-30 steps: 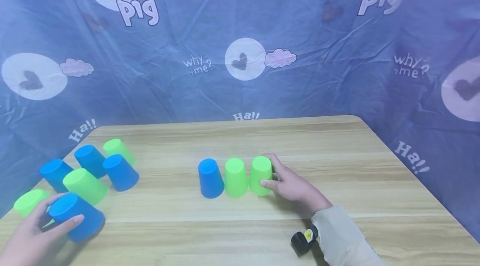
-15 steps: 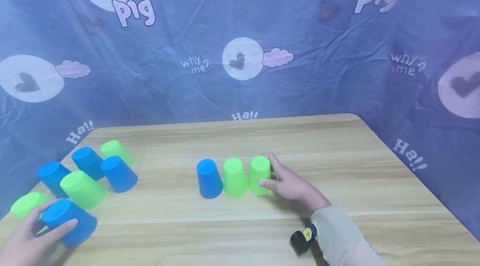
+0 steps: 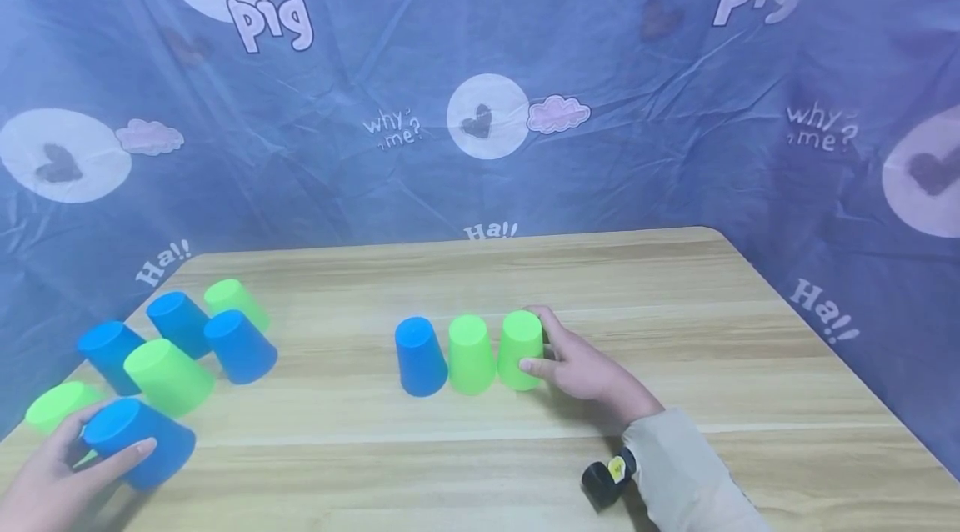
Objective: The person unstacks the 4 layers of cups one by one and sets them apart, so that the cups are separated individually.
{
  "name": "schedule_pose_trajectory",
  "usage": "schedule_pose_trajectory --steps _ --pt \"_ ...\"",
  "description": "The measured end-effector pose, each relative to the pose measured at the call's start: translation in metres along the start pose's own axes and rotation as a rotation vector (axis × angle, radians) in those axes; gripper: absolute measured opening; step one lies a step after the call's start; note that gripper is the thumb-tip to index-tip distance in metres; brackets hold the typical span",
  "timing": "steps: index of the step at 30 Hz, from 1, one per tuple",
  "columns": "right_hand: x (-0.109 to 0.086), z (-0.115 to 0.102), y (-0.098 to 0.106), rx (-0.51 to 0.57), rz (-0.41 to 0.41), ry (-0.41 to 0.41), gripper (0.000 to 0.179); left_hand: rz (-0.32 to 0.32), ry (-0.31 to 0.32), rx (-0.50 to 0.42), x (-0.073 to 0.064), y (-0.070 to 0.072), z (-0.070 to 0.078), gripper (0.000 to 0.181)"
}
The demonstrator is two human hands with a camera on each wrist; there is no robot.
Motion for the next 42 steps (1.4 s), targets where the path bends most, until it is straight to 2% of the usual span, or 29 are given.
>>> schedule_pose_trajectory --steps 5,7,8,11,15,16,19,20,22,26,30,32,35,38,40,42 --pt "0.000 -0.001 0.000 0.001 -0.003 0.007 0.056 0.009 -0.015 0.012 -0.001 0.007 0.006 0.109" --pt "0.000 -0.002 0.000 0.005 -0.003 0.006 0.056 0.038 -0.037 0.005 -0.003 0.010 0.012 0.106" --pt "0.000 -0.002 0.000 0.006 -0.003 0.005 0.056 0.072 -0.049 -0.002 -0.005 0.012 0.016 0.104" --pt "-0.001 -0.002 0.000 0.008 -0.001 0.000 0.057 0.221 -0.074 -0.033 -0.015 0.019 0.029 0.093" --pt "-0.002 -0.002 0.000 0.005 0.003 -0.004 0.057 0.516 -0.080 -0.104 -0.035 0.027 0.049 0.071" --pt "-0.002 -0.001 0.000 0.005 0.004 -0.004 0.057 0.592 -0.100 -0.127 -0.040 0.028 0.054 0.065" --pt "-0.002 0.000 -0.001 0.011 0.006 -0.006 0.057 0.781 -0.191 -0.199 -0.053 0.030 0.069 0.051" --pt "-0.002 0.001 -0.001 0.015 0.005 -0.008 0.057 0.827 -0.235 -0.225 -0.056 0.030 0.074 0.048" --pt "-0.002 0.003 -0.001 0.021 0.004 -0.011 0.057 0.877 -0.349 -0.276 -0.062 0.030 0.084 0.044" --pt "-0.001 0.003 -0.001 0.019 0.006 -0.011 0.057 0.888 -0.562 -0.380 -0.068 0.024 0.103 0.042" --pt "-0.001 0.002 -0.001 0.009 0.008 -0.004 0.056 0.843 -0.749 -0.468 -0.068 0.008 0.120 0.043" --pt "0.000 0.001 -0.001 0.003 0.003 -0.002 0.055 0.802 -0.806 -0.495 -0.067 -0.001 0.128 0.044" --pt "0.001 0.001 -0.002 0.012 0.007 -0.011 0.055 0.731 -0.818 -0.485 -0.066 -0.014 0.140 0.045" --pt "0.000 0.001 -0.002 0.011 0.010 -0.015 0.056 0.634 -0.771 -0.499 -0.063 -0.027 0.151 0.043" --pt "0.000 0.002 -0.001 0.013 0.014 -0.019 0.056 0.581 -0.748 -0.535 -0.061 -0.034 0.156 0.042" --pt "-0.001 0.002 -0.001 0.009 0.009 -0.019 0.056 0.549 -0.755 -0.589 -0.060 -0.041 0.161 0.041"
Point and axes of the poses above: each hand's wrist, its own x-axis towards the middle knuckle, its own y-axis out of the back of the hand, z = x × y, the point moved 5 cm from there along x, towards the middle knuckle, and after that the axes turned 6 degrees about x, right-handed, at the moved point
